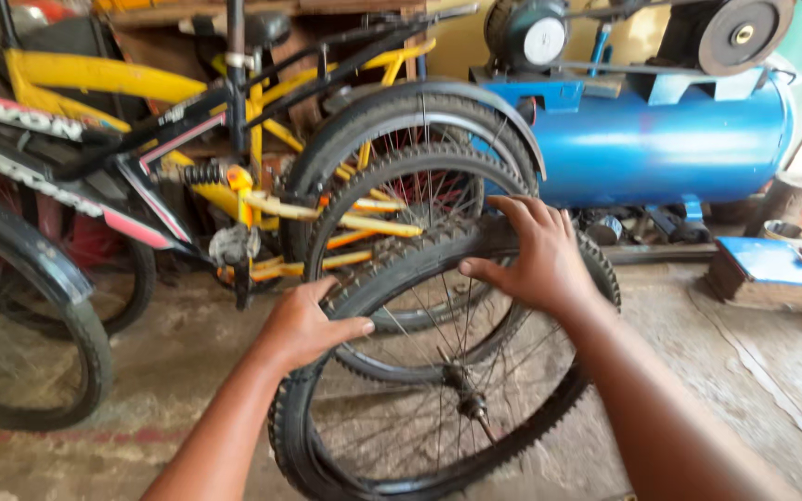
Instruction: The person checks a bicycle tire and tube by hand while sitting on the floor, pulling the tube out from the tire and reaching for a small container of parts.
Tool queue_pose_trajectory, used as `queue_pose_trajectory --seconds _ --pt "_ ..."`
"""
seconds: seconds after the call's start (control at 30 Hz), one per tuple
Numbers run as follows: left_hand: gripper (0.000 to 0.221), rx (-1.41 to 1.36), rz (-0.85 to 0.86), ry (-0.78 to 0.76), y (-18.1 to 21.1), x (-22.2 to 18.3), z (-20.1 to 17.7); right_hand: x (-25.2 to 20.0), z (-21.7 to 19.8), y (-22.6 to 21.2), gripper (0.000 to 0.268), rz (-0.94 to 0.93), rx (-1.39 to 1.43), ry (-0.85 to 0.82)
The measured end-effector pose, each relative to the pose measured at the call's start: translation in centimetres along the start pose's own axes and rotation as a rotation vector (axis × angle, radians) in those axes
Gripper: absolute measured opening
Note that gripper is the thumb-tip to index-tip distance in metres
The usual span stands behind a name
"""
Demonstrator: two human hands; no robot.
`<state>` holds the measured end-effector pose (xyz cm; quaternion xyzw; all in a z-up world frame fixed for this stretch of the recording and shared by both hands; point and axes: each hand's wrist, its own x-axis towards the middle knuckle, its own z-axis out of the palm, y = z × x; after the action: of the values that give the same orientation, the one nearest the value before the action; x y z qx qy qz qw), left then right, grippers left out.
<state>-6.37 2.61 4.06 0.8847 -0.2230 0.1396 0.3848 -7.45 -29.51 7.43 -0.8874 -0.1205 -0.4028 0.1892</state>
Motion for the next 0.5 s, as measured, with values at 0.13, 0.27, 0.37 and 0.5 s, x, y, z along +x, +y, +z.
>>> queue_pose_trajectory --seconds 0.13,0.27,0.37,0.5 --pt "0.064 0.143 -0.095 0.09 -0.3 -2.2 0.6 -1.0 -0.9 0.1 0.083 -0.039 -0.069 -0.134" --pt "0.075 0.241 0.113 0.405 -1.0 -4.9 1.7 -2.7 2.3 -0.2 0.071 -0.058 -0.126 0.091" --pt "0.066 0.212 0.029 0.359 -0.6 -5.4 -0.1 -2.4 3.9 -0.1 0.07 -0.081 -0.087 0.174" --pt "0.063 0.344 0.062 0.408 1.4 -3.2 -2.8 -1.4 4.4 1.4 0.069 -0.029 0.016 0.225"
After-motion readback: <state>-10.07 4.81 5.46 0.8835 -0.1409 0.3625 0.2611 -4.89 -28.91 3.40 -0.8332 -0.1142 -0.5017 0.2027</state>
